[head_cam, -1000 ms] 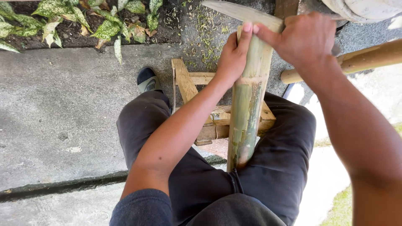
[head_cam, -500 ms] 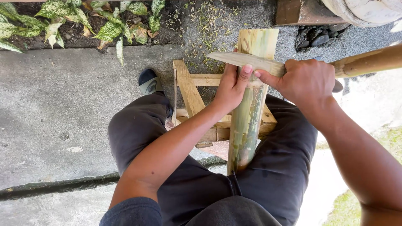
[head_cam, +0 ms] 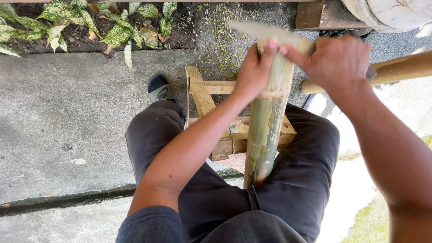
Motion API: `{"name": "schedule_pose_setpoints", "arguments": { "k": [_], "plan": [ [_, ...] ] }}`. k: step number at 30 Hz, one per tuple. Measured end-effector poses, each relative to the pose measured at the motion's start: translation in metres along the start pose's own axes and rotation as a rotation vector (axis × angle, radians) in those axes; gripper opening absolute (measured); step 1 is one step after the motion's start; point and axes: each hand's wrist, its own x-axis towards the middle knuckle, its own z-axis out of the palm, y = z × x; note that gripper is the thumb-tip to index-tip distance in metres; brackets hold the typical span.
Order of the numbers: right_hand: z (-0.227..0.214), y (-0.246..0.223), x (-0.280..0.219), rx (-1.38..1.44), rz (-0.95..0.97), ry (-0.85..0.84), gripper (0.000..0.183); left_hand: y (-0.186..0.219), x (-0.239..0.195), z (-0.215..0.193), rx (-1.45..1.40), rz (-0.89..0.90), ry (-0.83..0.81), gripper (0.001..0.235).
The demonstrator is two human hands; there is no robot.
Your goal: Scraping and cleaning the outer layer of a bamboo stalk using a knife.
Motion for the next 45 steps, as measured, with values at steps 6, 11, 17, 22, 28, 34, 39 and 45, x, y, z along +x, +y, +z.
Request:
{"name": "schedule_pose_setpoints", "arguments": {
  "k": [6,11,17,22,28,34,39,45],
  "plan": [
    [0.011,0.002,-0.008,0.152,0.042,0.0,0.093,0.035,-0.016,-0.006,-0.183,0.1,0.053,0.089],
    [-0.003,-0.008,-0.034,0.09,0.046,-0.085,0.084,0.011,-0.05,-0.01,-0.038,0.364,0.057,0.08],
    [-0.003,-0.008,-0.017,0.028,-0.026,-0.017,0.088,0.005,-0.03,-0.008,-0.047,0.163,0.044,0.081],
    [-0.014,-0.006,0.011,0.042,0.055,-0.109,0.087,0.02,-0.005,-0.013,-0.151,-0.092,-0.036,0.081],
    [-0.013,-0.012,-0.02,0.066,0.06,-0.142,0.088,0.021,-0.046,-0.007,-0.163,0.176,0.041,0.081],
    [-0.003,-0.008,-0.011,0.087,0.024,-0.056,0.085,0.009,-0.026,-0.01,-0.071,0.197,0.076,0.077],
    [-0.021,-0.011,0.004,-0.027,0.01,-0.095,0.09,0.016,-0.029,-0.005,-0.273,0.152,0.094,0.078],
    [-0.018,-0.017,-0.019,0.066,0.047,-0.155,0.086,0.005,-0.042,-0.007,0.016,0.183,0.106,0.081]
  ]
}}
